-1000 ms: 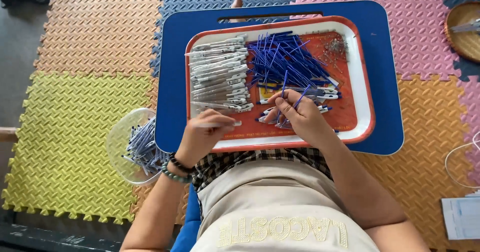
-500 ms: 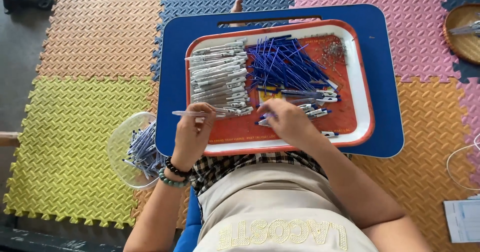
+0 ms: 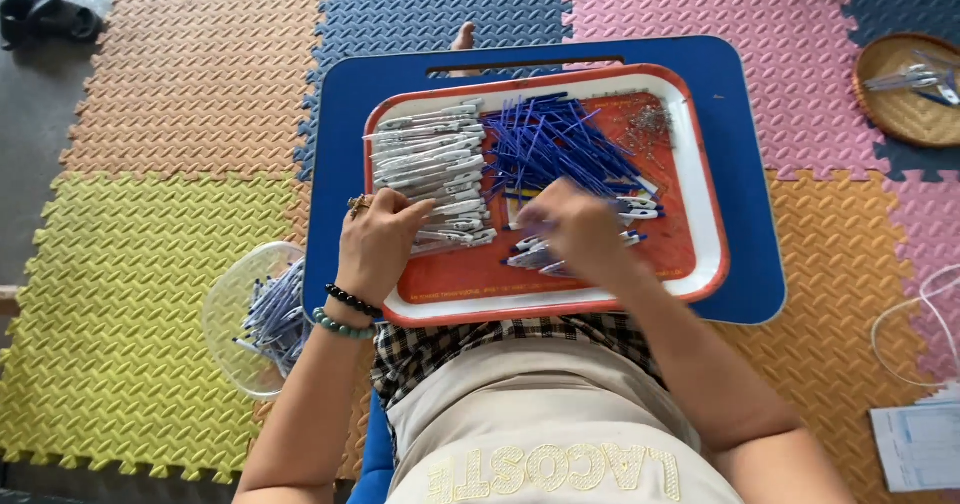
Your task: Assembling pens by inserting ink refills into pen barrels on a small tray.
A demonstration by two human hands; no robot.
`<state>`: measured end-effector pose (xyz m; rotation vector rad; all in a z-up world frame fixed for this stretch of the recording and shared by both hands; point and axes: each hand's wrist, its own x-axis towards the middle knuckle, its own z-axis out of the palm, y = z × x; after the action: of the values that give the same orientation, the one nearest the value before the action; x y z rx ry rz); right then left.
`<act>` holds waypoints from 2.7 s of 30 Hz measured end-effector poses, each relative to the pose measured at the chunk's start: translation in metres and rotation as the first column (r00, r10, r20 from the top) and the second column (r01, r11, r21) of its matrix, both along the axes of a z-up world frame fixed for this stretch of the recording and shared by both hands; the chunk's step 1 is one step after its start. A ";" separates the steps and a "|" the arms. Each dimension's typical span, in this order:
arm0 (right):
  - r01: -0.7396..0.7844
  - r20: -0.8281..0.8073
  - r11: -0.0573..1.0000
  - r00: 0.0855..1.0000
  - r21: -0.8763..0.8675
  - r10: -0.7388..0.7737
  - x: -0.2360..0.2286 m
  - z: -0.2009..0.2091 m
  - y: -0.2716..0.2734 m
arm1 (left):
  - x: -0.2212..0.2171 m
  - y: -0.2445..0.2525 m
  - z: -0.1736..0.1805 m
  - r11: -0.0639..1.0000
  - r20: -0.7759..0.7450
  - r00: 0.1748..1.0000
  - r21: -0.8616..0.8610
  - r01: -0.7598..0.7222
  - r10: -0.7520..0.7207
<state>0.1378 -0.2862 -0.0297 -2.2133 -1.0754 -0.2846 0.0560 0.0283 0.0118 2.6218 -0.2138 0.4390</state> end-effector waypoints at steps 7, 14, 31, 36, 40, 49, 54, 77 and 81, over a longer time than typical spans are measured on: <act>0.676 0.019 0.701 0.723 -0.227 -0.690 0.131 -0.033 -0.129 | 0.014 -0.004 -0.045 0.985 0.207 0.978 0.164 -0.047 0.012; 0.580 -0.234 0.758 0.725 -0.300 -0.648 0.108 -0.018 -0.118 | -0.038 -0.076 -0.045 0.973 0.297 0.930 0.142 0.183 -0.218; 0.327 -0.004 0.932 0.943 -0.154 -0.331 0.026 0.023 -0.077 | -0.077 -0.050 -0.066 0.908 0.177 0.891 0.062 0.415 -0.419; 0.392 -0.389 0.919 0.840 -0.044 -0.377 -0.028 0.045 -0.099 | -0.070 -0.058 -0.039 0.912 0.086 0.931 -0.188 0.364 -0.354; 0.574 -0.741 0.811 0.594 0.118 -0.313 -0.036 0.024 -0.113 | -0.038 -0.091 -0.039 0.972 0.128 0.966 -0.048 0.230 -0.223; 0.595 -0.365 0.795 0.717 -0.122 -0.593 -0.048 0.011 -0.126 | 0.017 -0.160 -0.055 0.949 0.025 0.956 0.135 0.286 -0.292; 0.515 -0.243 0.831 0.795 -0.212 -0.555 -0.054 -0.005 -0.141 | 0.017 -0.165 -0.069 0.933 -0.037 0.959 0.225 0.280 -0.280; 0.346 -0.592 0.779 0.805 0.524 0.041 -0.072 0.052 -0.019 | -0.031 -0.123 -0.034 -0.184 -0.327 0.838 -0.879 -0.439 -0.436; 0.311 -0.593 0.791 0.801 0.527 0.080 -0.075 0.047 -0.003 | -0.040 -0.117 -0.016 -0.225 -0.317 0.847 -0.870 -0.439 -0.427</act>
<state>0.0628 -0.2896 0.0172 -1.5995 -0.3985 0.0286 0.0160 -0.0888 -0.0045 0.8147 0.3147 -0.2341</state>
